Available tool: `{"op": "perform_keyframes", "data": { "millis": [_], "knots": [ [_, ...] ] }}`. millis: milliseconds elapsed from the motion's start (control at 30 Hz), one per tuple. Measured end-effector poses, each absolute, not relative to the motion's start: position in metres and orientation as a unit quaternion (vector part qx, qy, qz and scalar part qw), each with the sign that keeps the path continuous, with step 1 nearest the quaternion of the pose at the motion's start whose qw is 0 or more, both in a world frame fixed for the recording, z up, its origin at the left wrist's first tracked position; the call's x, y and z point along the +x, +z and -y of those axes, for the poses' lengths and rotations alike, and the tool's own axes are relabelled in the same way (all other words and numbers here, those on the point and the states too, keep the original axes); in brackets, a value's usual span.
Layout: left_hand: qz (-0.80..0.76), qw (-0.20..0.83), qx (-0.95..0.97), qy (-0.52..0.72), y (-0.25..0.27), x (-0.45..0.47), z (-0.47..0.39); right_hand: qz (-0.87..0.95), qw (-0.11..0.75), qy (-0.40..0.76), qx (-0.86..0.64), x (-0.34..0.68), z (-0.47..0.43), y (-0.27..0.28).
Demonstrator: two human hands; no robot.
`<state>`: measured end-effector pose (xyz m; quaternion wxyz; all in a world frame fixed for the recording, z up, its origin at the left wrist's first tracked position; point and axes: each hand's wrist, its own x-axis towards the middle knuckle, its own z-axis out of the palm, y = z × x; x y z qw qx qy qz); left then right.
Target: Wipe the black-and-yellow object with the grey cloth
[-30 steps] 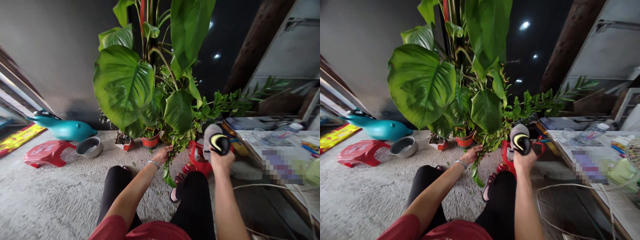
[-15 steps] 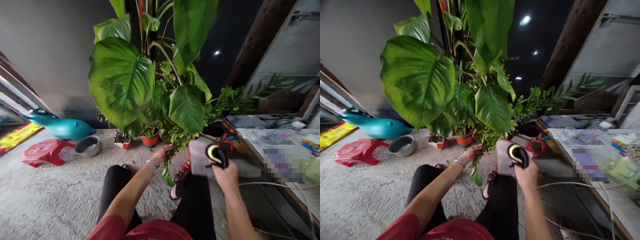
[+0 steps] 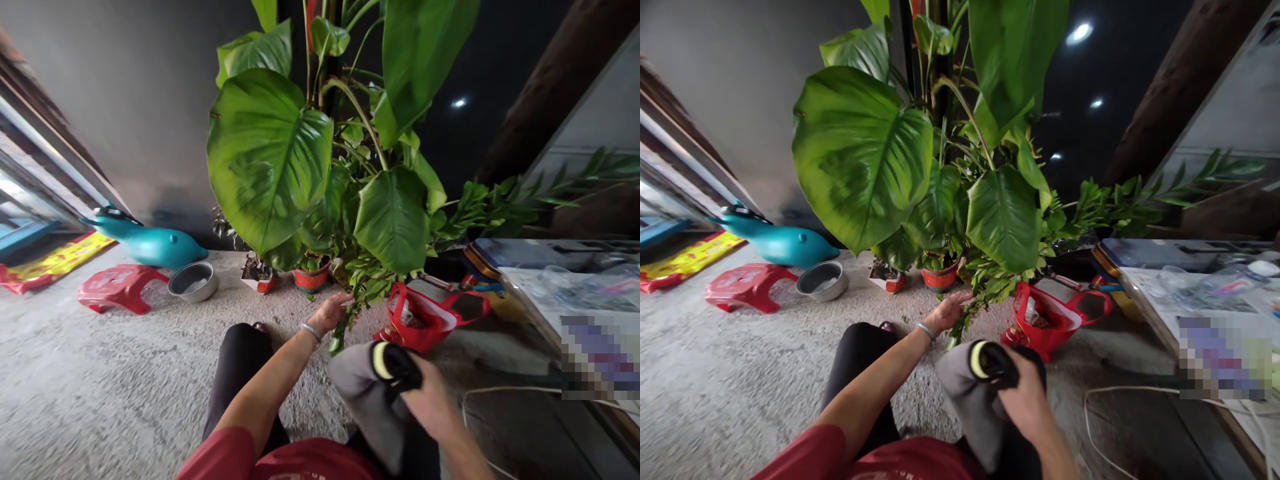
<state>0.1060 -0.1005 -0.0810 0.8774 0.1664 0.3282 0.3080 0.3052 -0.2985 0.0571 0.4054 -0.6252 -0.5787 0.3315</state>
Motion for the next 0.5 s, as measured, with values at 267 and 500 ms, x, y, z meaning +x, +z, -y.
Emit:
{"op": "perform_keyframes", "data": {
  "millis": [267,500],
  "knots": [
    [-0.334,0.875,0.144,0.319,-0.061,0.11,0.112,0.521,0.478,0.152,-0.691,0.292,0.196,0.081],
    [-0.365,0.859,0.132,0.333,-0.08,0.081,0.111,0.539,0.438,0.311,-0.649,0.247,0.269,0.004]
  ]
}}
